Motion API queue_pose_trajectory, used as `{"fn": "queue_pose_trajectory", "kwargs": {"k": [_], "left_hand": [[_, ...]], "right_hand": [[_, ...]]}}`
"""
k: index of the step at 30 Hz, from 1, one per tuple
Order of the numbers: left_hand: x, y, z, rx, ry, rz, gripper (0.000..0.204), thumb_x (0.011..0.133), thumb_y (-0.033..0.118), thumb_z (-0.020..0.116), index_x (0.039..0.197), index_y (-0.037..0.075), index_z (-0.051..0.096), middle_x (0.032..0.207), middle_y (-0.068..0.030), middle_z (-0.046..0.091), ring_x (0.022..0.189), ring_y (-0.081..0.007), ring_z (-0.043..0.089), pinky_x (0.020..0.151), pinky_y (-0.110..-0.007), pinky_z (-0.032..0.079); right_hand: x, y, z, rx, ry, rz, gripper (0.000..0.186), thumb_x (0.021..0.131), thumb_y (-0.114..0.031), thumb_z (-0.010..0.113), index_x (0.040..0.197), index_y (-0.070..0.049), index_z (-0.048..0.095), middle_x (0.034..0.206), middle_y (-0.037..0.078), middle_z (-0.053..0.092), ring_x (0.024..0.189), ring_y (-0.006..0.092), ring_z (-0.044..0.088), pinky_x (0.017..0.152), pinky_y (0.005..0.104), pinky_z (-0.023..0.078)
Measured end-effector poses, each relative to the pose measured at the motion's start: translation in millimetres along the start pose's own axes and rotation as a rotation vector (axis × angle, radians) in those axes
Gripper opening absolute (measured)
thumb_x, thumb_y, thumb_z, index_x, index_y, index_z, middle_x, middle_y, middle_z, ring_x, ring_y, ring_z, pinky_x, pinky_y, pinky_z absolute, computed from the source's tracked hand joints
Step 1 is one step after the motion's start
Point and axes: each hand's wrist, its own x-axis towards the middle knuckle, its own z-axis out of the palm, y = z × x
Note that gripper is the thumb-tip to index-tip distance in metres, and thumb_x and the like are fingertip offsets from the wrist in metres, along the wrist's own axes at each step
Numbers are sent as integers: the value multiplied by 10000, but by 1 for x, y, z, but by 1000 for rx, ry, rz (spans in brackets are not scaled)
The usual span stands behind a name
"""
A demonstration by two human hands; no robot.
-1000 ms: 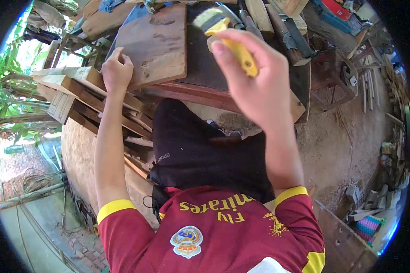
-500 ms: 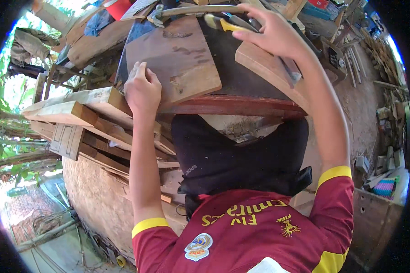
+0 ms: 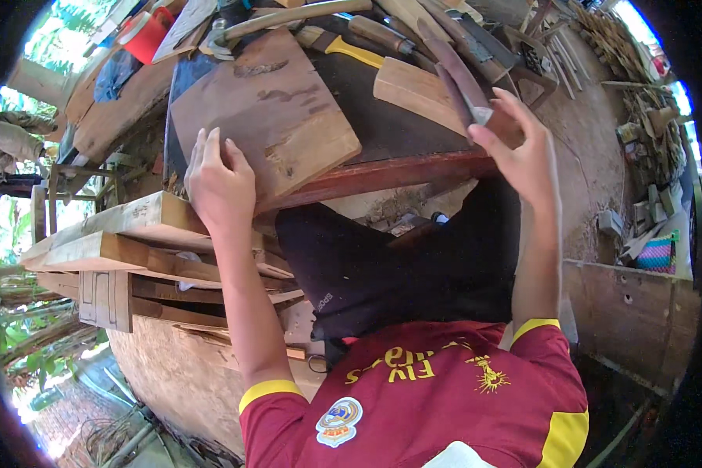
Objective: The person uses a chisel and a wooden mallet to carve a small piece of wood. They hold the chisel against the wood and strike it repeatedly with the mallet to shape the material.
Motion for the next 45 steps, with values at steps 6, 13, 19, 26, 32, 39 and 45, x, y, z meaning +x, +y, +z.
{"fn": "queue_pose_trajectory", "kwargs": {"k": [6,13,19,26,32,39,45], "left_hand": [[-4,4,-7,-55,-16,-10,271,844,113,540,1052,-45,610,1136,-244,584,1053,-361,570,906,-396,450],[2,62,0,-101,76,123,234,811,125,584,985,-18,650,1018,-192,645,968,-329,618,859,-375,476],[57,147,40,-414,-221,-115,321,782,267,635,982,19,674,914,-163,676,854,-279,661,793,-339,497],[121,187,106,-217,-595,-274,478,700,472,607,947,75,705,1045,-169,651,1015,-305,606,885,-377,460],[141,145,159,-624,-384,-514,396,704,321,709,824,-50,643,790,-139,643,727,-210,627,631,-317,500],[144,153,4,-1616,-99,-362,373,947,386,460,907,32,572,657,-45,567,516,-153,544,481,-260,424],[111,104,-81,-1054,99,-321,347,864,350,624,835,4,617,589,0,525,503,-119,510,475,-242,392]], "right_hand": [[-2,8,6,-62,54,-154,560,728,-383,742,1085,23,599,1041,191,636,958,337,617,840,379,476],[17,19,-3,188,118,15,225,868,-205,613,876,16,660,798,164,655,705,255,650,676,311,499],[19,50,-22,624,354,201,231,916,-162,566,965,48,646,739,63,654,641,100,626,564,222,491],[-8,81,-49,633,445,281,266,918,-190,575,981,61,633,753,79,647,626,120,624,555,226,491],[-17,86,-48,690,414,323,278,912,-214,585,970,53,637,724,75,637,612,122,613,544,237,480],[39,66,-25,845,240,190,265,928,-210,552,1003,34,626,712,100,636,596,132,596,538,250,478],[58,44,6,43,-45,-95,542,953,-390,440,1290,34,448,1132,216,599,1019,325,597,913,354,436]]}}
